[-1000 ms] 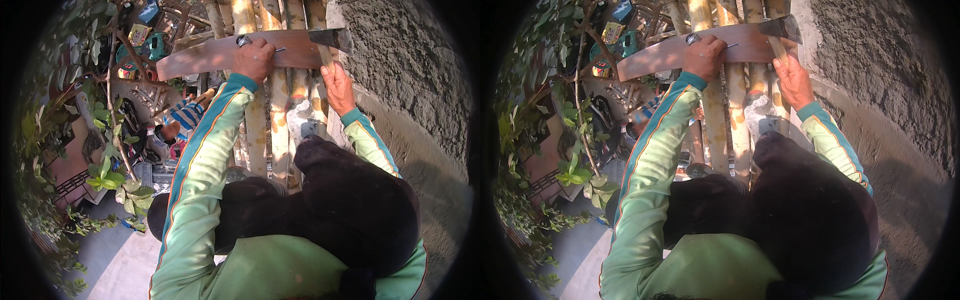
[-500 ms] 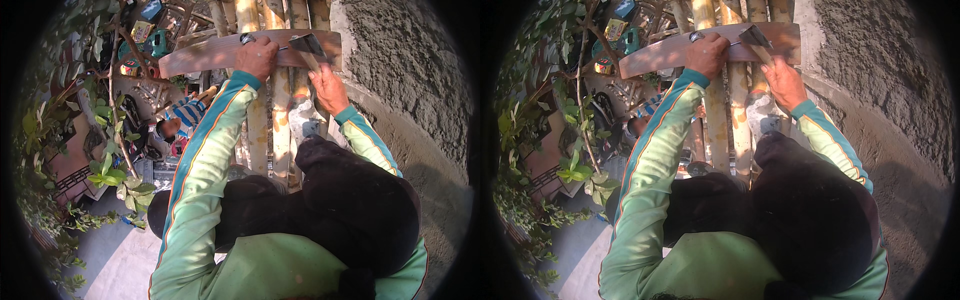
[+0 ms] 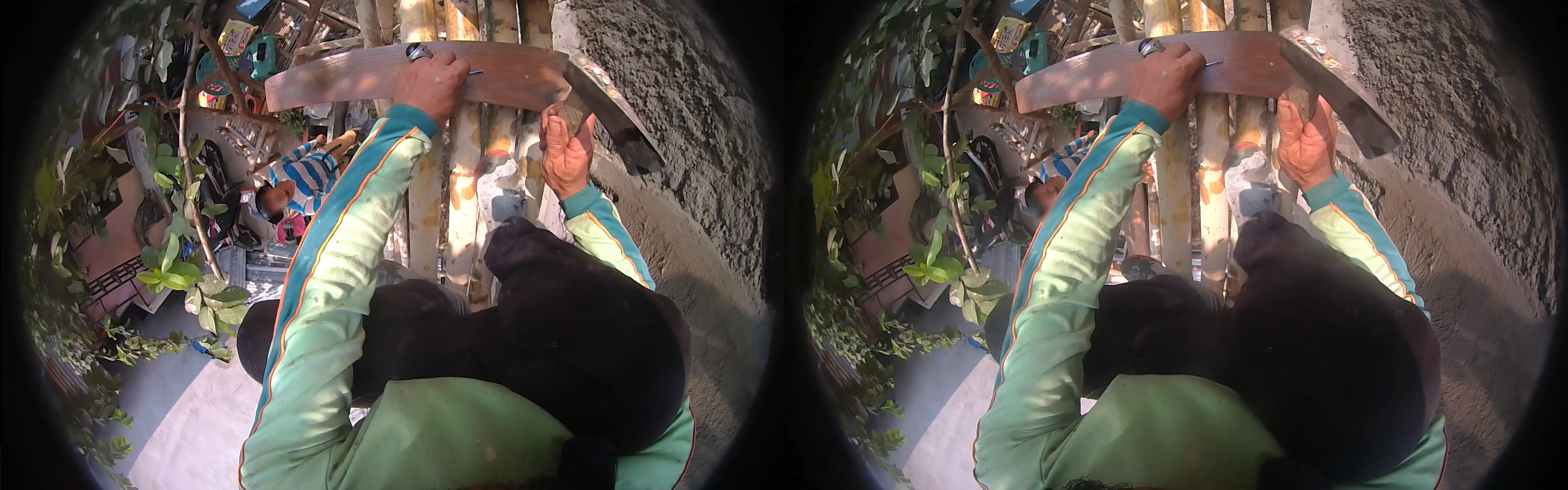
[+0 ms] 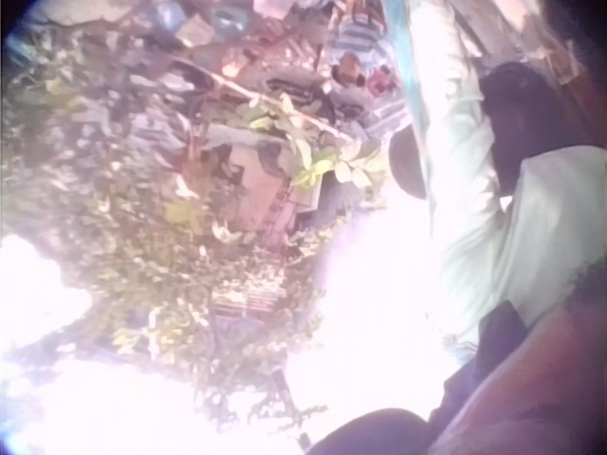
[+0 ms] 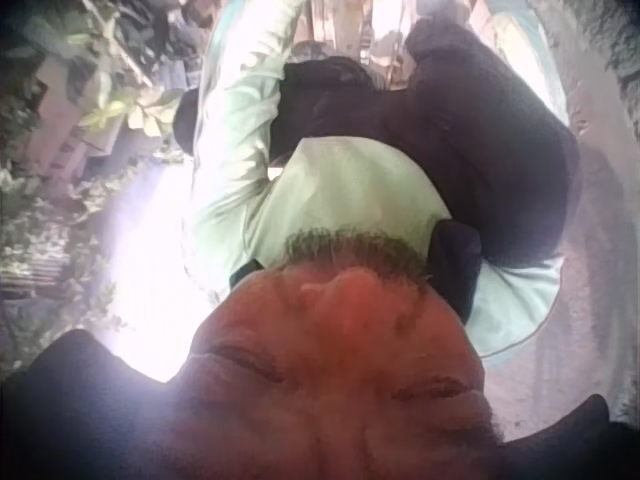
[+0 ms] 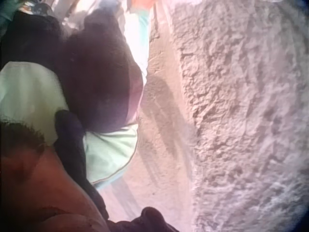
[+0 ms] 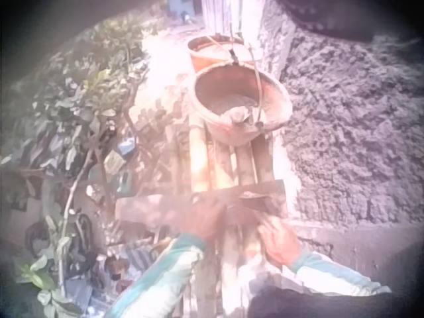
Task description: The person hammers a nail into a wooden plank on bamboo scaffolding, then scoops wet cement from a bucket and applies it to a wall using a trowel. The person smooths the cement on the wall surface.
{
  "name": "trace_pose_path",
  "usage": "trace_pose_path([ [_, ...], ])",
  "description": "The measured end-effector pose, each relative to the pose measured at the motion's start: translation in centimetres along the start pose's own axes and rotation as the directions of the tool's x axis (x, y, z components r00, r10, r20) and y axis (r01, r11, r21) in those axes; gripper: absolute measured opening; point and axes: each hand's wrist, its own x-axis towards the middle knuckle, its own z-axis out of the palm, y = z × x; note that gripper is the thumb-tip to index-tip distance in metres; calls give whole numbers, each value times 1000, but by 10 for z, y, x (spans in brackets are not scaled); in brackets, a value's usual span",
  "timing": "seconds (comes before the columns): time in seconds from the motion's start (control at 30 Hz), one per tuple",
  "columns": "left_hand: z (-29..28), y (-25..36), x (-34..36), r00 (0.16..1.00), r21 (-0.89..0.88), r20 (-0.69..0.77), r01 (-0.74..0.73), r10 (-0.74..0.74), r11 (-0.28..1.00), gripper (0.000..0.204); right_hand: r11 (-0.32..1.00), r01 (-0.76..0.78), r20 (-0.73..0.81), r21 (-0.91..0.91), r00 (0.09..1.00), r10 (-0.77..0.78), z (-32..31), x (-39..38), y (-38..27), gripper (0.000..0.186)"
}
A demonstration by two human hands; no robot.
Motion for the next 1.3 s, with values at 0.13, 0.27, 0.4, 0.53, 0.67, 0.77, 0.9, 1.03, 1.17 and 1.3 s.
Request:
trace_pose_path([
  [0.13, -8, 1, 10, 999, 74, 30, -32, 30, 997, 10, 948, -128, 178, -292, 966, 185, 5, 19, 6, 37],
  [0.27, -4, 1, -3, 999, 22, 16, 38, -38, 999, 18, 994, -98, -34, -46, 995, 96, -9, 20, -1, 35],
  [0.4, 5, -7, -7, 996, -64, -83, -39, 34, 997, 19, 975, -220, -168, 10, 961, 219, -10, 23, 31, 33],
  [0.53, 2, -4, -14, 993, -32, -114, -13, 9, 999, 20, 955, -295, -288, 14, 914, 287, -12, 28, 49, 37],
  [0.67, 7, -2, -5, 986, -14, -161, -43, 40, 999, 22, 969, -225, -320, -100, 930, 183, -14, 27, 67, 34],
  [0.77, 13, -4, 7, 965, 13, -199, -171, 170, 985, 24, 974, -186, -288, -127, 947, 143, -10, 31, 55, 32],
  [0.9, 19, -6, 11, 955, -62, -246, -184, 164, 981, 27, 970, -81, -253, -227, 967, 22, -8, 41, 43, 30],
  [1.03, -9, -2, -3, 980, 19, -178, -82, 84, 996, 18, 980, -56, -221, -193, 975, 12, -10, 37, 37, 31],
  [1.17, -2, -4, -3, 976, 19, -203, -74, 76, 997, 11, 987, -59, -182, -150, 983, 31, -9, 31, 33, 30],
  [1.3, 4, -5, 4, 973, 50, -203, -100, 108, 994, 12, 961, -275, -20, -5, 961, 275, -9, 23, 25, 33],
])
